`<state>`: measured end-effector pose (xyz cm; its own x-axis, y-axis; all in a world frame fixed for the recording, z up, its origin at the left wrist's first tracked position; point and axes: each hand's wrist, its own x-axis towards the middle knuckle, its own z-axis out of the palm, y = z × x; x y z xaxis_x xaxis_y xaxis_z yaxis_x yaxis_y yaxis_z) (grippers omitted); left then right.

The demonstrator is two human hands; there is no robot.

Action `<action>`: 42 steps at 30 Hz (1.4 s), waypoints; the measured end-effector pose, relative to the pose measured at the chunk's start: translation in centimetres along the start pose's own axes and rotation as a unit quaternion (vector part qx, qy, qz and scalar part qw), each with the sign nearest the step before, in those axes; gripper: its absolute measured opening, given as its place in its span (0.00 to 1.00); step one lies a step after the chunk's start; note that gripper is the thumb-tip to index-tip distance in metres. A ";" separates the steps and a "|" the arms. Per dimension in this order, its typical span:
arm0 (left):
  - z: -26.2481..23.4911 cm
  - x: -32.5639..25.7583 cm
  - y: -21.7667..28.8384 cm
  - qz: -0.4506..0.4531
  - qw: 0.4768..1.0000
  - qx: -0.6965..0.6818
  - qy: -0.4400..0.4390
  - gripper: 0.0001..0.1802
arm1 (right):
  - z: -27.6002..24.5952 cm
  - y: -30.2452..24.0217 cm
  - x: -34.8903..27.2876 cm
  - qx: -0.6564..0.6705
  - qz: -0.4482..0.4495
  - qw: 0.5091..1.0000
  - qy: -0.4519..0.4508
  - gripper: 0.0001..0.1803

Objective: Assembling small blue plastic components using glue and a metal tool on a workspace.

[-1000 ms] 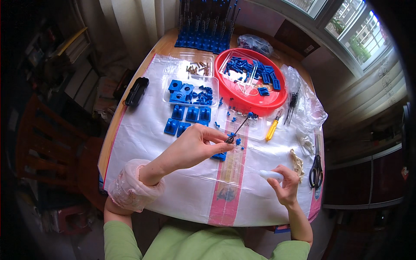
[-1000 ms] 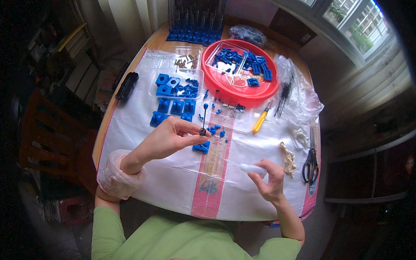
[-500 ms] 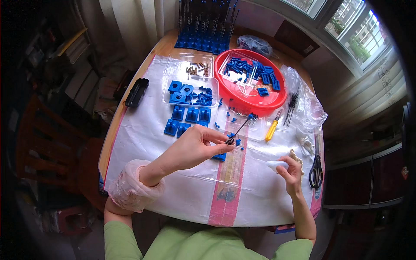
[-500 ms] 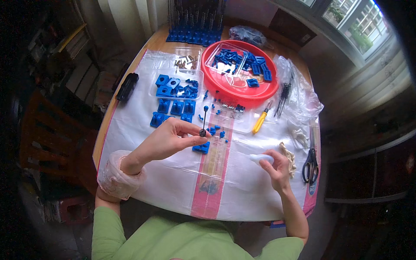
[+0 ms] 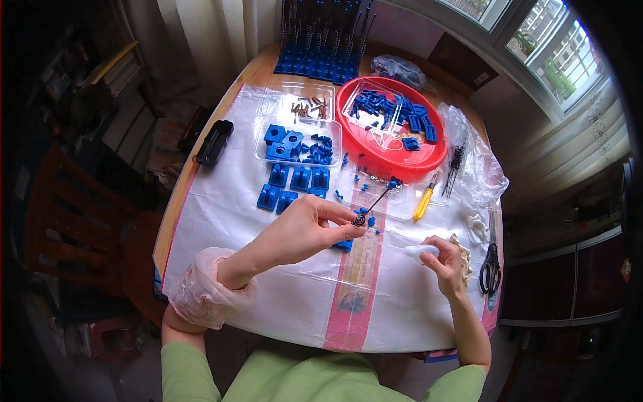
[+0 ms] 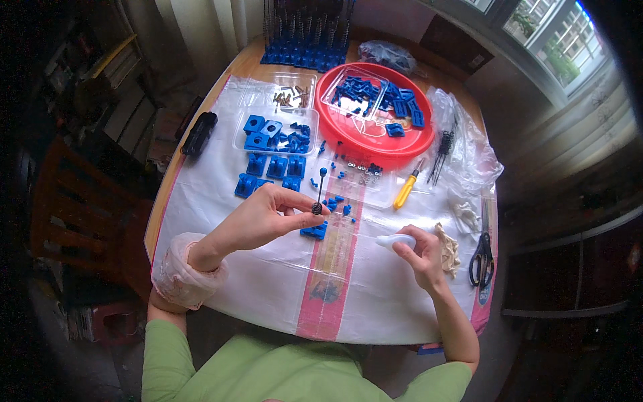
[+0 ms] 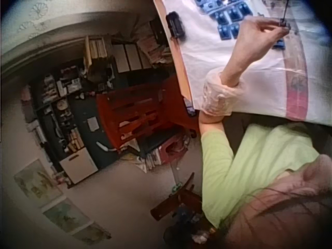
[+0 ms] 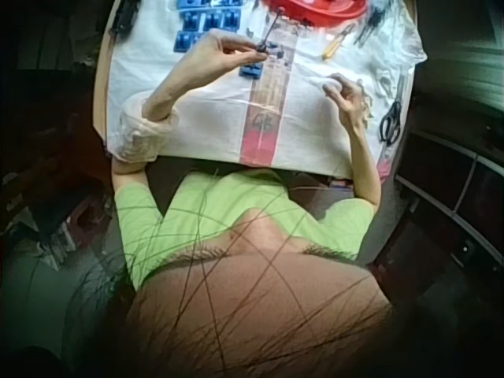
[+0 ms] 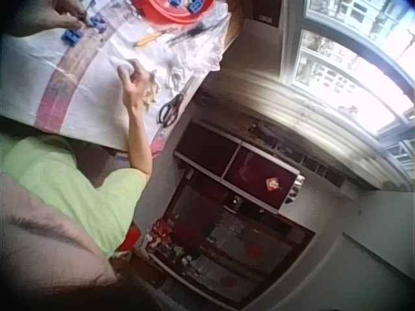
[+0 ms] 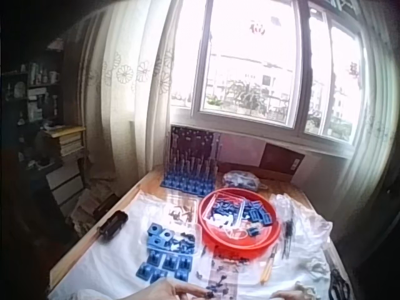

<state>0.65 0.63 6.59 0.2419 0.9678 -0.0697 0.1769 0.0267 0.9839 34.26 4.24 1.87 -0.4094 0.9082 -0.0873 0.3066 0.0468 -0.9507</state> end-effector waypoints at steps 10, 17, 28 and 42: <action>0.1 0.1 -0.3 0.006 1.000 -0.010 0.000 0.12 | -0.2 0.0 0.3 0.005 -0.013 1.000 -0.010 0.13; 0.0 0.0 0.0 0.003 1.000 0.000 0.000 0.12 | -0.6 0.1 0.6 -0.018 -0.013 1.000 -0.013 0.13; 0.0 0.1 0.0 -0.004 1.000 -0.013 -0.002 0.12 | -0.7 -0.3 0.7 -0.026 -0.015 0.999 -0.010 0.13; 0.0 0.0 0.2 -0.015 1.000 -0.016 -0.007 0.12 | -0.6 0.0 -0.5 -0.013 -0.028 0.999 0.008 0.13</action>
<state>0.69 0.67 6.80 0.2502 0.9629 -0.1016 0.1532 0.0642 0.9861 35.01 4.06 2.09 -0.4134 0.9101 -0.0294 0.3054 0.1082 -0.9461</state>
